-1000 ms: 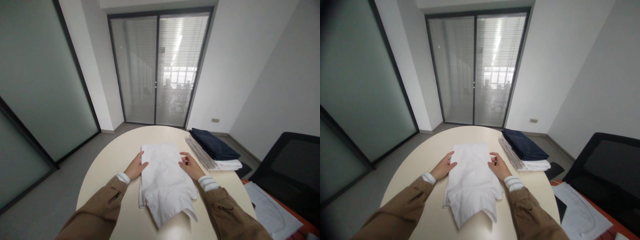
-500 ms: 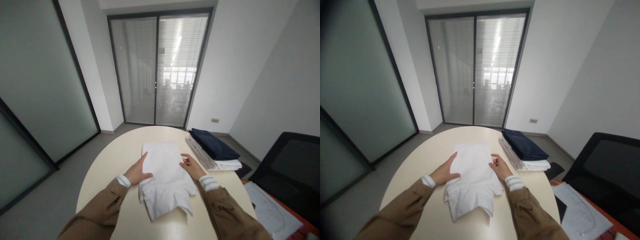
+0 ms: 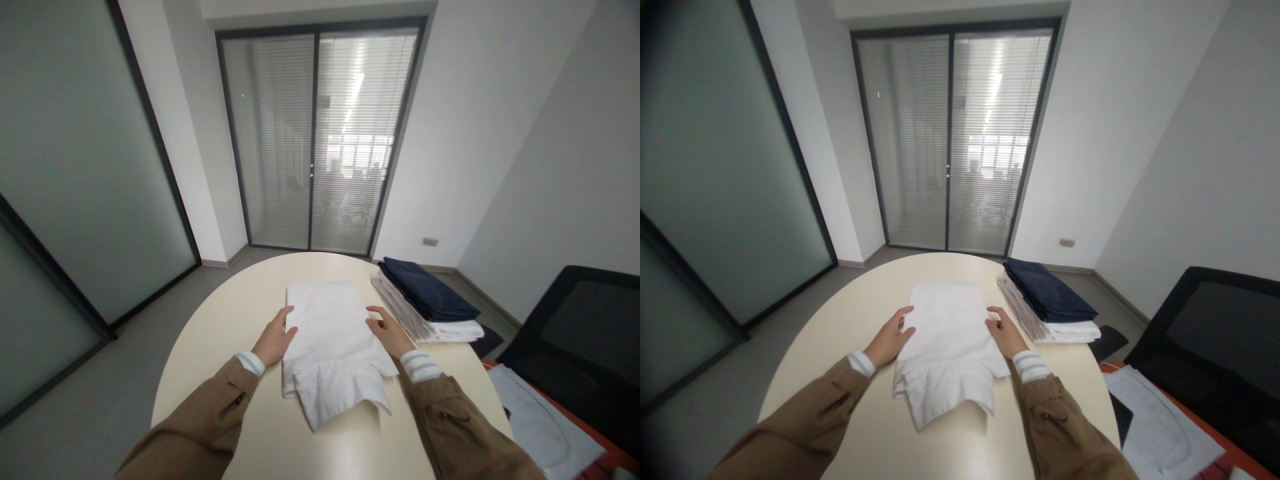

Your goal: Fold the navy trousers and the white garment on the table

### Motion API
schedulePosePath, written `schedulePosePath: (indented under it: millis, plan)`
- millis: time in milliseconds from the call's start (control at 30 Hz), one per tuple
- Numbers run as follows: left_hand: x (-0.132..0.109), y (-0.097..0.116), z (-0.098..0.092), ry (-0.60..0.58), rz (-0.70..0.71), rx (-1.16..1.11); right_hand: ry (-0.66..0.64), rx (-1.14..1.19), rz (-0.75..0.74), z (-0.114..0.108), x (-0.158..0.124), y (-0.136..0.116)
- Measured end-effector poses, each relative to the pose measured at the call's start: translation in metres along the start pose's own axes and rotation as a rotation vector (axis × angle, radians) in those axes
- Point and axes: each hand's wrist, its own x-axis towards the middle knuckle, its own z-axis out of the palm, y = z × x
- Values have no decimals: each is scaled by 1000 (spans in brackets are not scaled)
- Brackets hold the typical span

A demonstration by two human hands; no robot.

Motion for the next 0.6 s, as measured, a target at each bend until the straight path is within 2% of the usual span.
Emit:
schedulePosePath:
  millis: [100, 233, 333, 533, 600]
  plan:
    - [-4, 7, -4, -25, -8, 114, -8, 10, 19, 0, -1, -4]
    - [-12, 19, -7, -135, 63, 247, -163, 84, 101, -4, -8, -12]
    - [-11, 19, -5, -207, 95, 334, -242, 117, 56, -4, -11, -16]
    - [-3, 16, -1, -72, 116, 479, -200, 71, -18, 2, -7, -11]
    - [-7, 20, -4, -91, 155, 501, -186, -2, -56, 2, -5, -7]
